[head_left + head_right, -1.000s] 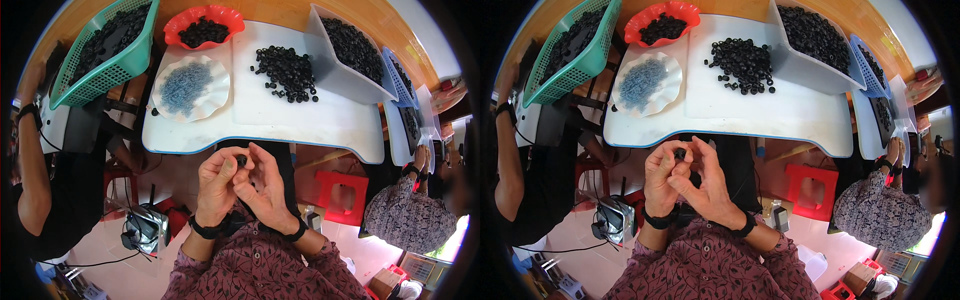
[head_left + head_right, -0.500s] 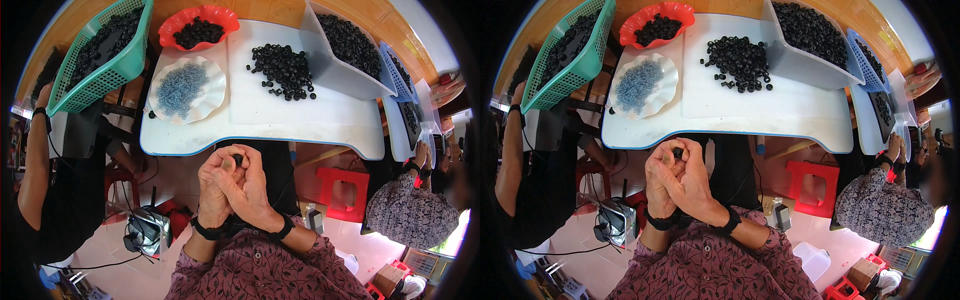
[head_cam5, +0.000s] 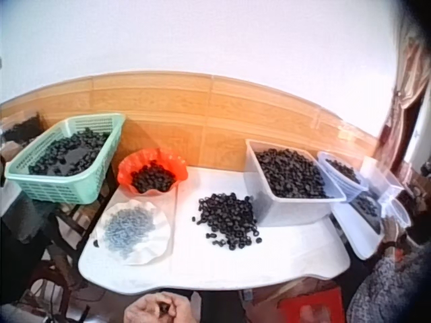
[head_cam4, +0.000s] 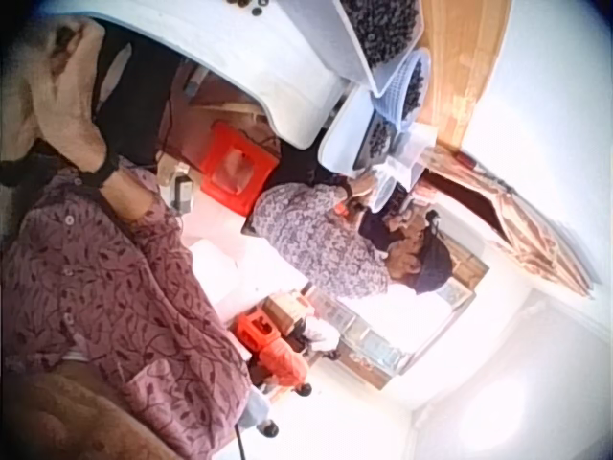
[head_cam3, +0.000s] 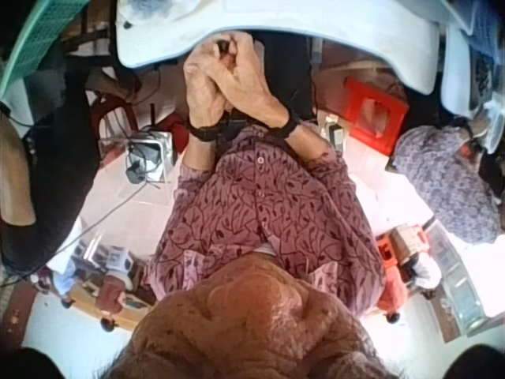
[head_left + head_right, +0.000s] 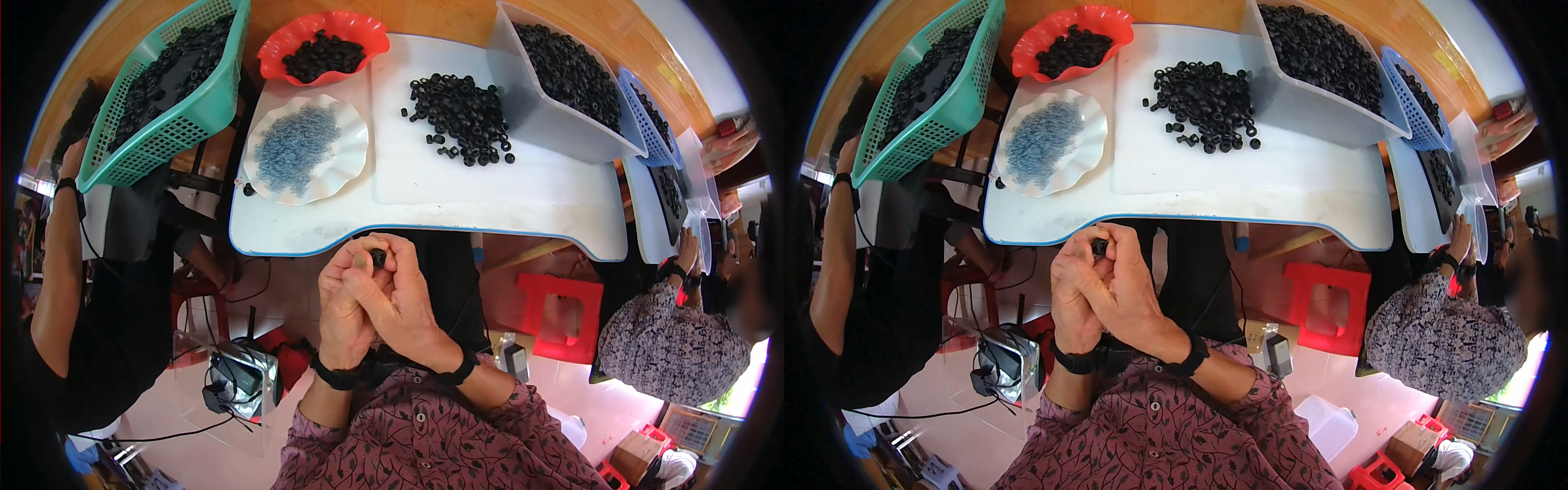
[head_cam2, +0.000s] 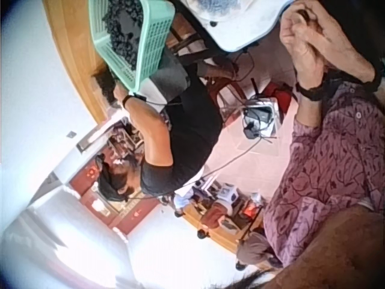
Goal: Sorting and processing small black plastic beads or components into containers.
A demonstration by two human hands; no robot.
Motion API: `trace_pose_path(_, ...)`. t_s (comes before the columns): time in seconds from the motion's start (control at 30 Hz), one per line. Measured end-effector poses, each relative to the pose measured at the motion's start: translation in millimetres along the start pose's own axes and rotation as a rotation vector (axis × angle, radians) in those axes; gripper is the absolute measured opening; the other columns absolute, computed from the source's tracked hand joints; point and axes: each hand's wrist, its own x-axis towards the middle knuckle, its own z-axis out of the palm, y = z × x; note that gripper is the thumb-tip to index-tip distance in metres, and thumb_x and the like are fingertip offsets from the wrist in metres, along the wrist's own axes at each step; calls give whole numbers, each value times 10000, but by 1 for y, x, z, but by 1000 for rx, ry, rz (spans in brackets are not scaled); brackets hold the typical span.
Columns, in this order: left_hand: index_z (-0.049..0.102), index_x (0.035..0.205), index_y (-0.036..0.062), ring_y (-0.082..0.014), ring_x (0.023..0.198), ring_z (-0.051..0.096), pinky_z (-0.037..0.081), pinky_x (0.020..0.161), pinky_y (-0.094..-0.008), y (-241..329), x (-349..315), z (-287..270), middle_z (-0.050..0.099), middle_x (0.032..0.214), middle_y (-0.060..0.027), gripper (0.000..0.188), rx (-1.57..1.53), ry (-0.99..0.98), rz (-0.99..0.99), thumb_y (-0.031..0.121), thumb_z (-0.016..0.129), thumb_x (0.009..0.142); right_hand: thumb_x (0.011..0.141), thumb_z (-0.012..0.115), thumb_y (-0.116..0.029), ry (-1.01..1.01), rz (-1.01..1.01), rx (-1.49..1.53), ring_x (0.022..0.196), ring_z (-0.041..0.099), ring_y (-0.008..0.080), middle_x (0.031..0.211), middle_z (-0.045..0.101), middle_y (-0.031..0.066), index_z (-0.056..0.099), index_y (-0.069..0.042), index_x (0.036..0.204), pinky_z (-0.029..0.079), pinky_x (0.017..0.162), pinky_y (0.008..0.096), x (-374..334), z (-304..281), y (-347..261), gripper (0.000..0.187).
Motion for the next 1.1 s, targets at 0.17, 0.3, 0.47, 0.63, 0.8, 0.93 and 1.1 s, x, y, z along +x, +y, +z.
trace_pose_path(0.17,617,1033,-16,-120,787,578,492,751,-242,-1,3,-9,625,943,-78,235,-2,-42,-45,196,606,932,832,691,-106,31,-399,-264,1009,513,236,1151,482,147,466,-18,1307,428,894,333,8,-23,-8,533)
trace_pose_path(0.3,627,1021,20,-110,827,574,475,709,-227,-5,0,-8,627,948,-58,215,6,-3,-24,209,625,919,743,761,-59,10,-346,-254,997,533,207,1096,514,95,667,-73,1084,465,830,300,6,-35,-16,354)
trace_pose_path(0.47,632,1008,25,-126,796,585,497,694,-256,-7,-3,-10,633,915,-53,228,-84,-121,-129,231,634,908,733,773,-54,-46,-216,-61,886,563,135,986,555,39,715,-66,967,473,760,241,6,-50,-17,241)
trace_pose_path(0.63,641,1010,6,-134,744,587,510,683,-296,-15,-7,-9,639,909,-65,237,-99,-136,-146,224,606,925,768,734,-5,-85,-86,39,820,576,99,1019,551,45,709,-35,949,497,675,205,1,-61,-10,185)
trace_pose_path(0.8,622,1082,10,-120,774,585,509,692,-282,-12,-15,7,629,896,-58,228,-17,-113,-177,187,569,948,793,715,2,-64,-7,165,851,576,91,1020,555,43,709,-43,957,491,707,206,-4,-68,-21,170)
trace_pose_path(0.93,613,1153,-2,-128,787,597,528,711,-303,-13,-19,9,631,897,-70,236,13,-119,-194,106,543,955,829,672,27,-39,-52,240,854,582,90,1030,549,44,693,-14,970,492,736,210,-8,-75,-16,149)
trace_pose_path(1.1,606,1156,-13,-136,801,612,562,727,-318,-13,-22,8,637,904,-79,241,-89,-133,-240,90,551,946,853,646,23,-30,-108,377,863,586,102,1016,563,44,675,-6,1002,490,760,227,-15,-77,-11,155)
